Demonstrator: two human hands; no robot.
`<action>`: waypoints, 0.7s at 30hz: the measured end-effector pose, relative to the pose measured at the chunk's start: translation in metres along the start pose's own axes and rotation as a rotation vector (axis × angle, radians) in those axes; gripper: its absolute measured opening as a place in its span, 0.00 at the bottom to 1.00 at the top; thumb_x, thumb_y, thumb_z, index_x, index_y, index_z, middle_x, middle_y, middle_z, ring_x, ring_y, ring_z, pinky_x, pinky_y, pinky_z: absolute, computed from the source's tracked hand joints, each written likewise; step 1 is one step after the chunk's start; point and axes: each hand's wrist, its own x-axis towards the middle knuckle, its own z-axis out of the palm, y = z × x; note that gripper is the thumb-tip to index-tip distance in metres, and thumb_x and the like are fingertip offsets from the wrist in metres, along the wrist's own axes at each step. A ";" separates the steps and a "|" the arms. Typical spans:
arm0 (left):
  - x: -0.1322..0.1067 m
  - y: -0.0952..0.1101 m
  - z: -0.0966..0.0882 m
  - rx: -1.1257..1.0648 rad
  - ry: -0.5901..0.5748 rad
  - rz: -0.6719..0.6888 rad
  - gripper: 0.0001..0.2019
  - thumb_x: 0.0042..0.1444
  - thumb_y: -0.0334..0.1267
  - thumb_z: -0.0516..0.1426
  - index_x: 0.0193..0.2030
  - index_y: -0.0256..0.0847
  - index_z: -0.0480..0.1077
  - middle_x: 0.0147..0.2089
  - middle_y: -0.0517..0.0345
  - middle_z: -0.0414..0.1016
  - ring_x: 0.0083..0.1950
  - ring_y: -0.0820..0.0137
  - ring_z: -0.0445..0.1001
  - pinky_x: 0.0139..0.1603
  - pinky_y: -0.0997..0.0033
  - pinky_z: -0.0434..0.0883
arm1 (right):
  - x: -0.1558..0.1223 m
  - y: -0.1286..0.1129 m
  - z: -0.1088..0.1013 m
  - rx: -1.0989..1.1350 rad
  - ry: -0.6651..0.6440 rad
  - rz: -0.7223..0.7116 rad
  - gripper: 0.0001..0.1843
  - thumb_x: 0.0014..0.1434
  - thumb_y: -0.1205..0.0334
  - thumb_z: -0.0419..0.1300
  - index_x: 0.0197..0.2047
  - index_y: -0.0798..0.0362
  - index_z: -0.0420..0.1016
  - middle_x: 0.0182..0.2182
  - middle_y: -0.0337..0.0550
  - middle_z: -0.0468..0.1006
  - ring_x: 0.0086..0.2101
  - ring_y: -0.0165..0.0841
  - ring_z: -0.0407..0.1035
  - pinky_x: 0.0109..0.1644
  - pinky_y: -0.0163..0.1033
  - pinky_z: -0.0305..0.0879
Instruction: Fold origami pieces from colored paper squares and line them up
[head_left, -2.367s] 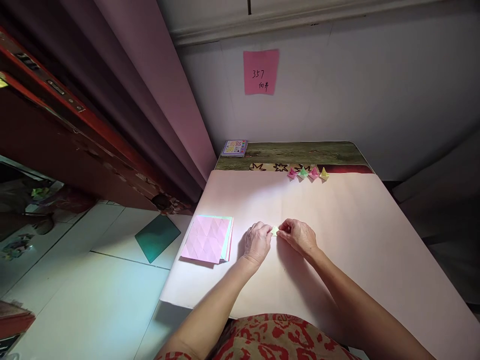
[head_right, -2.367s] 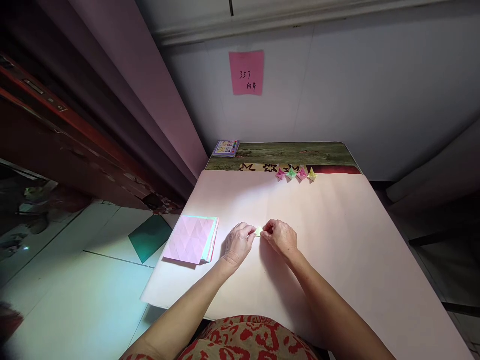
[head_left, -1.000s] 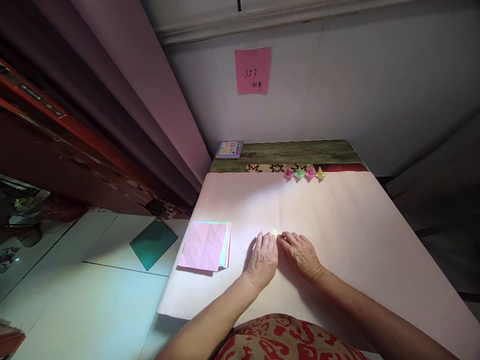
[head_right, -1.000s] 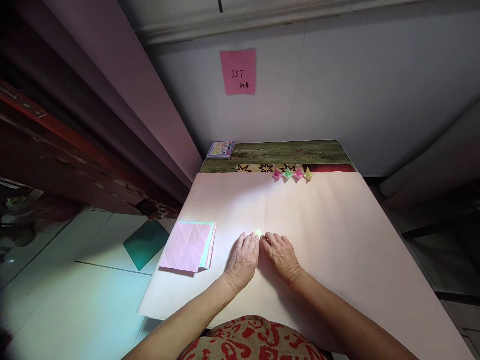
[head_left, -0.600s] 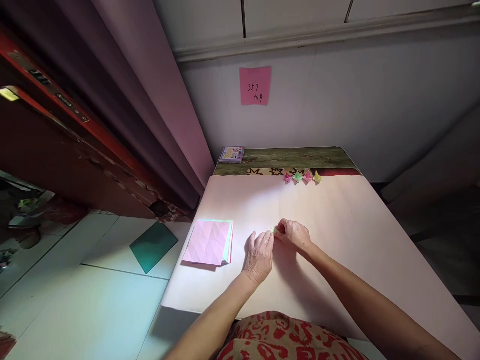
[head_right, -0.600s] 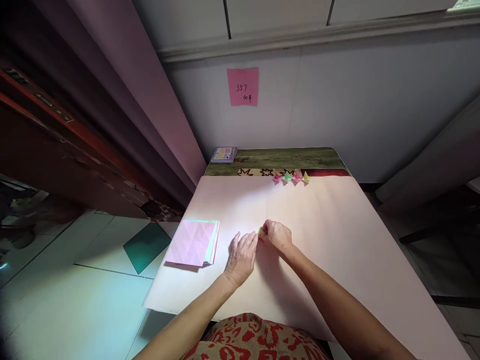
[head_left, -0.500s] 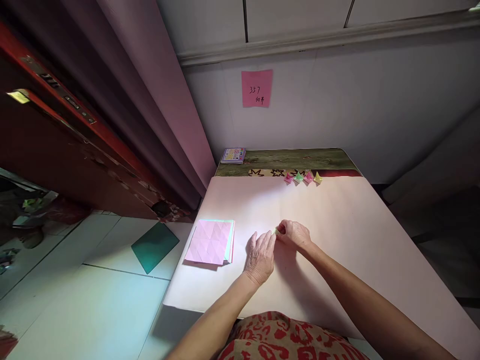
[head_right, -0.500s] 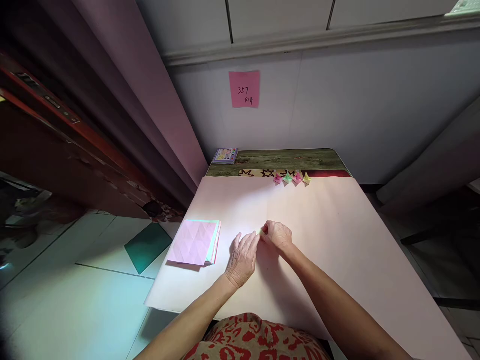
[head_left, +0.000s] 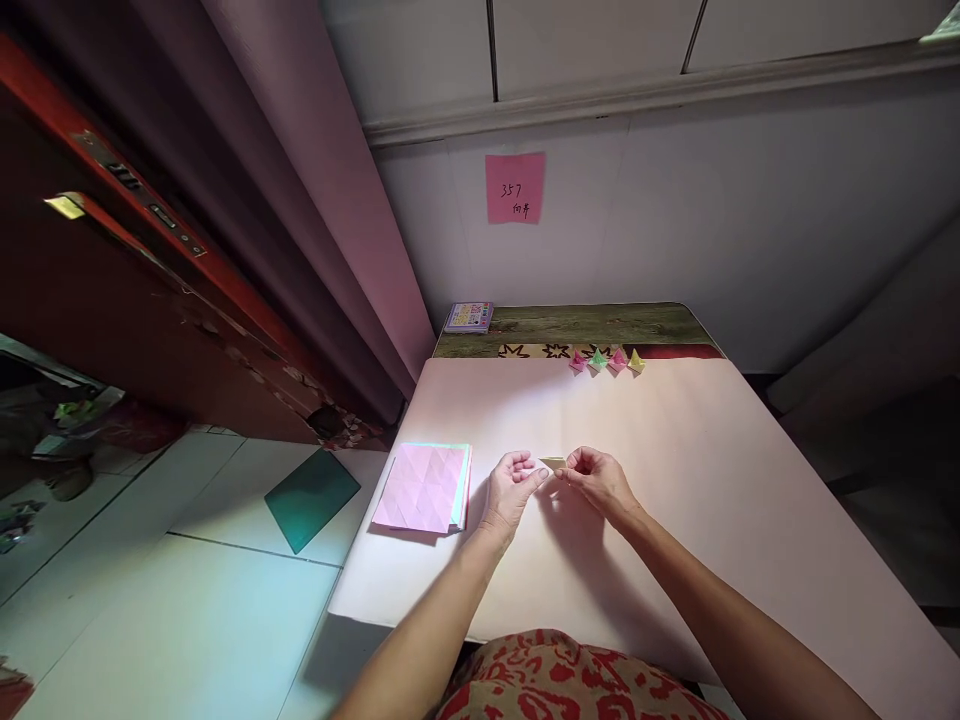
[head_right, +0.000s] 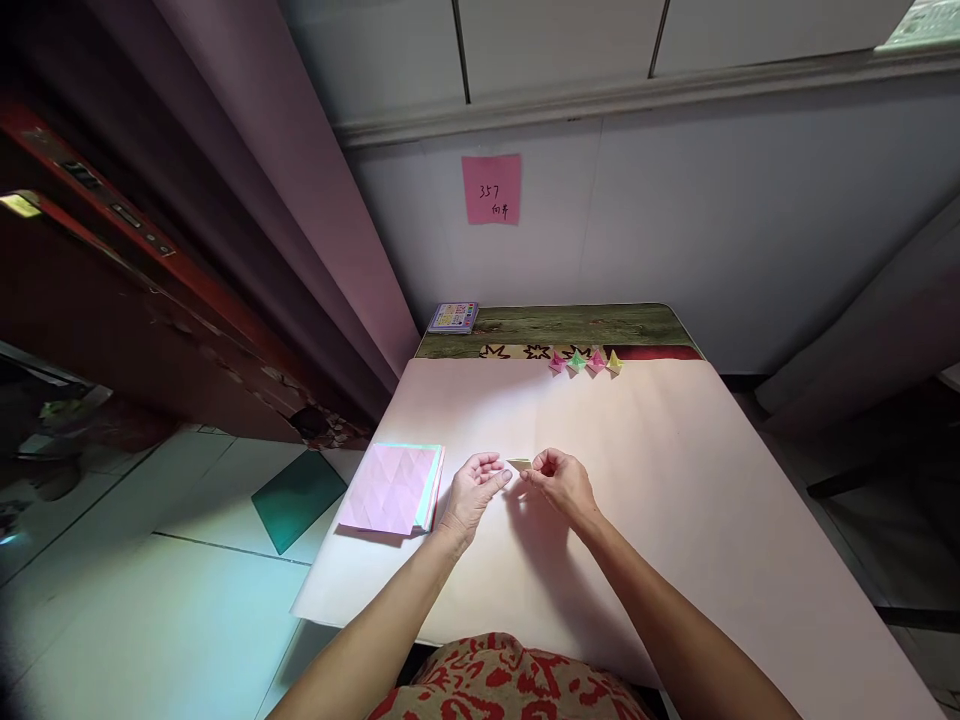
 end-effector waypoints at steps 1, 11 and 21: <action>0.000 0.006 0.002 -0.101 -0.055 -0.054 0.19 0.47 0.44 0.67 0.44 0.37 0.72 0.42 0.51 0.77 0.37 0.71 0.75 0.38 0.71 0.71 | -0.003 -0.003 0.000 0.139 -0.018 -0.007 0.22 0.44 0.43 0.69 0.26 0.51 0.68 0.21 0.34 0.71 0.24 0.29 0.64 0.28 0.34 0.57; -0.003 0.072 0.010 -0.153 -0.203 -0.024 0.16 0.44 0.46 0.68 0.29 0.33 0.77 0.24 0.57 0.72 0.26 0.75 0.68 0.27 0.76 0.64 | -0.022 -0.049 -0.020 0.393 -0.111 -0.065 0.22 0.49 0.42 0.69 0.35 0.54 0.78 0.29 0.41 0.76 0.29 0.30 0.64 0.33 0.36 0.61; -0.002 0.098 0.019 -0.154 -0.205 0.032 0.17 0.46 0.48 0.67 0.30 0.32 0.76 0.24 0.57 0.73 0.25 0.74 0.69 0.26 0.75 0.68 | -0.016 -0.059 -0.028 0.562 -0.044 -0.062 0.19 0.45 0.47 0.73 0.25 0.53 0.76 0.23 0.37 0.72 0.26 0.27 0.61 0.31 0.34 0.60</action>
